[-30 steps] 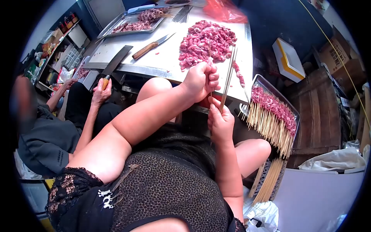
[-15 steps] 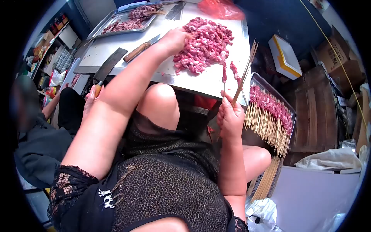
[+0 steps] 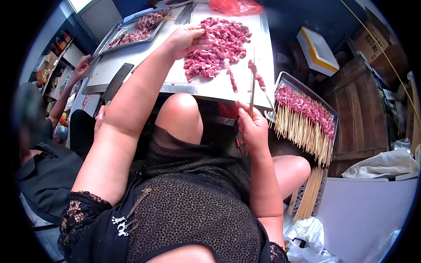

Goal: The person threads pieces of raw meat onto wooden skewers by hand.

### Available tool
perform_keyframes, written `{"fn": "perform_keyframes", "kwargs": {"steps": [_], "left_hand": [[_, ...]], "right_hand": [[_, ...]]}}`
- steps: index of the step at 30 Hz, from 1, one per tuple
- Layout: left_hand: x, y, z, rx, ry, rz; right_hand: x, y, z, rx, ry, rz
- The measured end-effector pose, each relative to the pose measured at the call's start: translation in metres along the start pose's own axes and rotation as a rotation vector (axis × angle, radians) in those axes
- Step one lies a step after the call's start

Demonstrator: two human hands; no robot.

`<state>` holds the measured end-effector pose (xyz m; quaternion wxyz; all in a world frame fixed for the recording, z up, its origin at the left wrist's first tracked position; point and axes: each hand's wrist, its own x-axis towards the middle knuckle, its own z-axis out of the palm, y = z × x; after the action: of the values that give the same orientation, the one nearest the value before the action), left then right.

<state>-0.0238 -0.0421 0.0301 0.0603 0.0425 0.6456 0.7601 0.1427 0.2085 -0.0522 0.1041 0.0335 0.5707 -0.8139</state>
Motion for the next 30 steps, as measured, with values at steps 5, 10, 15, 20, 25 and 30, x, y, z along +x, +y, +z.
{"fn": "perform_keyframes", "kwargs": {"steps": [5, 10, 15, 20, 25, 30], "left_hand": [[-0.009, -0.007, 0.032, -0.371, -0.007, -0.047], [-0.022, -0.02, 0.056, -0.364, 0.058, 0.087], [-0.024, -0.031, 0.059, -0.531, 0.108, 0.101], [-0.035, -0.028, 0.057, -0.721, -0.03, 0.013], [-0.04, -0.027, 0.063, -0.696, -0.083, 0.011], [-0.034, -0.037, 0.059, -0.56, -0.062, 0.004]], "right_hand": [[0.003, 0.002, -0.004, -0.077, -0.066, -0.035], [-0.003, 0.003, -0.005, -0.104, -0.002, -0.02], [-0.015, -0.001, -0.006, -0.09, 0.004, -0.012], [-0.018, 0.002, -0.005, -0.114, 0.018, -0.052], [-0.021, 0.003, -0.008, -0.345, 0.084, -0.203], [-0.025, -0.008, -0.026, -0.532, 0.14, -0.29]]}}
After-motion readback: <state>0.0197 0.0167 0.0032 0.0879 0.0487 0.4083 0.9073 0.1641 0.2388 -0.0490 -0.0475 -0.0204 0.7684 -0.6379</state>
